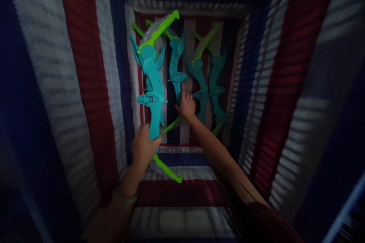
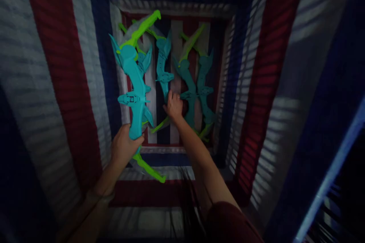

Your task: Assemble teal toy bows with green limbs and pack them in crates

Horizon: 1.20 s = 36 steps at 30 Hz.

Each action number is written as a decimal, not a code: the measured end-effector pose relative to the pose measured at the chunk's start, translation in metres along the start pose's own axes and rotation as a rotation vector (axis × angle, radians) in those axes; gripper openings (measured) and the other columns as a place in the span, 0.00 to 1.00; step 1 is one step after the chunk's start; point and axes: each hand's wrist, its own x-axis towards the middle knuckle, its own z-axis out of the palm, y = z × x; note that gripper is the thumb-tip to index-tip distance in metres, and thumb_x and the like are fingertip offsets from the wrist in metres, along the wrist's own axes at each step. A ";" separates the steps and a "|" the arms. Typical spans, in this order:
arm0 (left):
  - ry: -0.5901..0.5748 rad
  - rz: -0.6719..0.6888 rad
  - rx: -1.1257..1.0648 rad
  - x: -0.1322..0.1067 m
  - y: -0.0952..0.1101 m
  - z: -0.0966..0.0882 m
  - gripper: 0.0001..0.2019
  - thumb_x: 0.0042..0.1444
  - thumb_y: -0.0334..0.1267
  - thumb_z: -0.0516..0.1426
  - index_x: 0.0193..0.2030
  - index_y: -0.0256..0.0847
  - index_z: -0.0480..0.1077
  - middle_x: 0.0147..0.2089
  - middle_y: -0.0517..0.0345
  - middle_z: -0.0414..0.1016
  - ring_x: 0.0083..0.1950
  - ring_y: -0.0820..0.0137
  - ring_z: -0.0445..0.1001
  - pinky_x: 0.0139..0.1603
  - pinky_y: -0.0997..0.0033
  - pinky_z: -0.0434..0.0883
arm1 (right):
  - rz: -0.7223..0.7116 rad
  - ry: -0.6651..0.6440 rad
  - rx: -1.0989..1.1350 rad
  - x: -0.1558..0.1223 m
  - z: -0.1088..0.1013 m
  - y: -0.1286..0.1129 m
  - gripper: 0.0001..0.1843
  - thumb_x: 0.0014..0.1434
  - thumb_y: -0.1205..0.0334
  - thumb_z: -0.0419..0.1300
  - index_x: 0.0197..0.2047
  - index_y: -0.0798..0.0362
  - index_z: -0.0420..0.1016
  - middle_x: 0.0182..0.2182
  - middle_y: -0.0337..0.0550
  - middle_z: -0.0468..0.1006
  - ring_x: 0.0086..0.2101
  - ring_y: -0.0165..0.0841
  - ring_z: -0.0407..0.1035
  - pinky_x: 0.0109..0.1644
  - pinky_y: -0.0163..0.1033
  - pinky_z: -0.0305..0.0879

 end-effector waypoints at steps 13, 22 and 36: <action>-0.035 0.119 0.003 0.043 0.026 0.058 0.20 0.52 0.42 0.64 0.51 0.39 0.70 0.49 0.45 0.76 0.52 0.50 0.77 0.49 0.57 0.71 | 0.334 0.092 0.279 -0.024 -0.007 0.068 0.41 0.64 0.56 0.57 0.72 0.72 0.49 0.66 0.74 0.61 0.66 0.53 0.57 0.68 0.56 0.55; -0.080 0.160 -0.122 0.031 0.107 0.114 0.25 0.56 0.36 0.63 0.59 0.36 0.65 0.57 0.39 0.72 0.61 0.51 0.72 0.60 0.56 0.69 | 0.359 0.043 0.482 -0.089 -0.036 0.102 0.19 0.63 0.62 0.55 0.55 0.60 0.75 0.49 0.57 0.81 0.49 0.41 0.76 0.54 0.43 0.70; -0.182 0.101 -0.268 -0.086 0.176 0.121 0.25 0.64 0.42 0.59 0.65 0.35 0.63 0.65 0.37 0.68 0.66 0.52 0.68 0.65 0.44 0.67 | 0.219 0.108 0.546 -0.291 -0.185 0.082 0.23 0.59 0.62 0.57 0.57 0.53 0.73 0.55 0.58 0.73 0.57 0.47 0.70 0.62 0.57 0.69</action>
